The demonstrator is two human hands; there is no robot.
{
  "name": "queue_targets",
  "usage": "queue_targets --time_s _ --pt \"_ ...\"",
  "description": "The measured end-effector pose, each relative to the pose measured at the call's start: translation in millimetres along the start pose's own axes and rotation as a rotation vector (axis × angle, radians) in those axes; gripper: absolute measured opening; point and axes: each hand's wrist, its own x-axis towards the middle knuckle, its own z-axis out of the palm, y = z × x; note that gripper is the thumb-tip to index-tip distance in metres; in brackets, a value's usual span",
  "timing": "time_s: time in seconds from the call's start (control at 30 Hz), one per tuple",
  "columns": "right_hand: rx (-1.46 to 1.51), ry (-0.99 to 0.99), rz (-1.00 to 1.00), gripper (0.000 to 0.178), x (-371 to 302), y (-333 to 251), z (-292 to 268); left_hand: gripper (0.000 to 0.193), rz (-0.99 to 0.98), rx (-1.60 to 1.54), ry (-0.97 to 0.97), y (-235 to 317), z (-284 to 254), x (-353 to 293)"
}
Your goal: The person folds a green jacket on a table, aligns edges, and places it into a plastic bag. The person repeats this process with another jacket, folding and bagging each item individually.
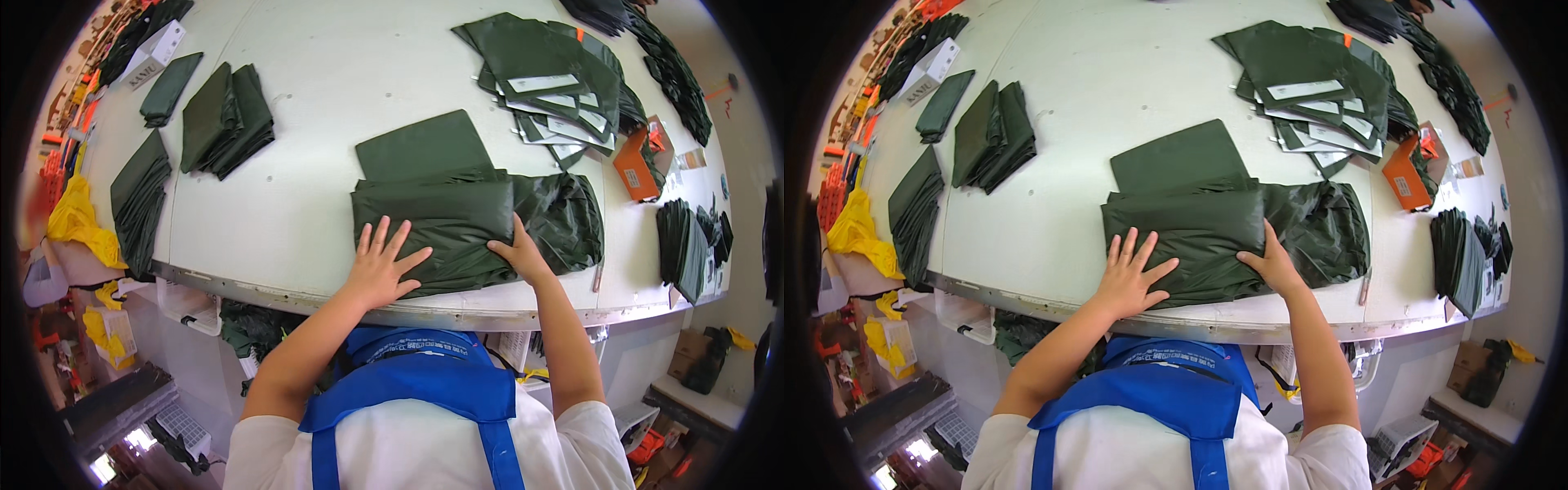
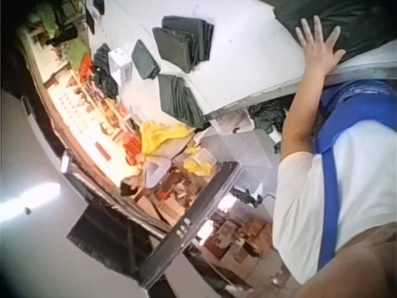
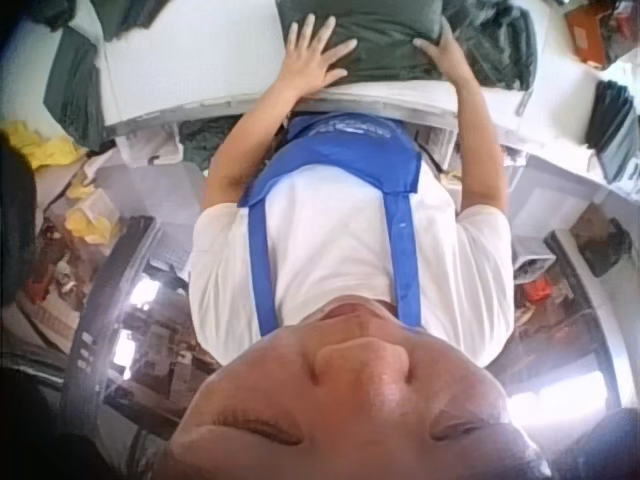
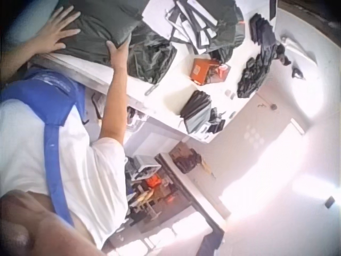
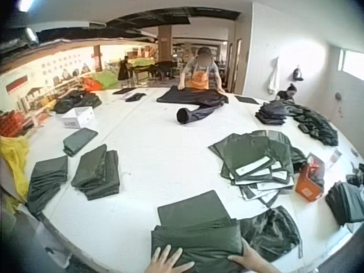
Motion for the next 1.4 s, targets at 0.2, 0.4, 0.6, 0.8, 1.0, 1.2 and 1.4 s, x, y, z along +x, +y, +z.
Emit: queue_targets --time_s 0.2,0.4,0.6,0.8,1.0,1.2,1.4 --pt "-0.250 0.636 0.023 0.057 21.6 74.0 -123.8 0.045 0.090 -0.026 -0.086 8.7 -38.9 26.9" --pt "-0.167 0.408 0.451 0.073 34.7 133.9 -208.1 0.053 0.566 0.034 -0.247 33.4 -33.7 131.1" --pt "0.408 0.116 0.362 0.053 5.9 43.0 -241.7 0.082 0.593 0.274 -0.607 49.3 -29.2 177.8" --pt "-0.294 0.092 -0.126 0.051 -17.7 -155.3 -214.3 0.080 0.204 0.156 -0.581 100.4 4.6 195.1" --pt "-0.461 -0.135 -0.210 0.047 -88.8 -130.6 -11.4 0.072 0.085 -0.195 -0.315 110.3 24.7 193.1" --pt "-0.389 -0.168 -0.153 0.071 -133.7 -90.2 33.0 0.064 -0.342 -1.215 -0.425 17.6 3.1 89.6" --pt "-0.552 -0.029 -0.126 0.067 -134.3 -85.1 59.8 0.051 -0.150 -0.839 -0.017 28.7 -69.1 32.1"
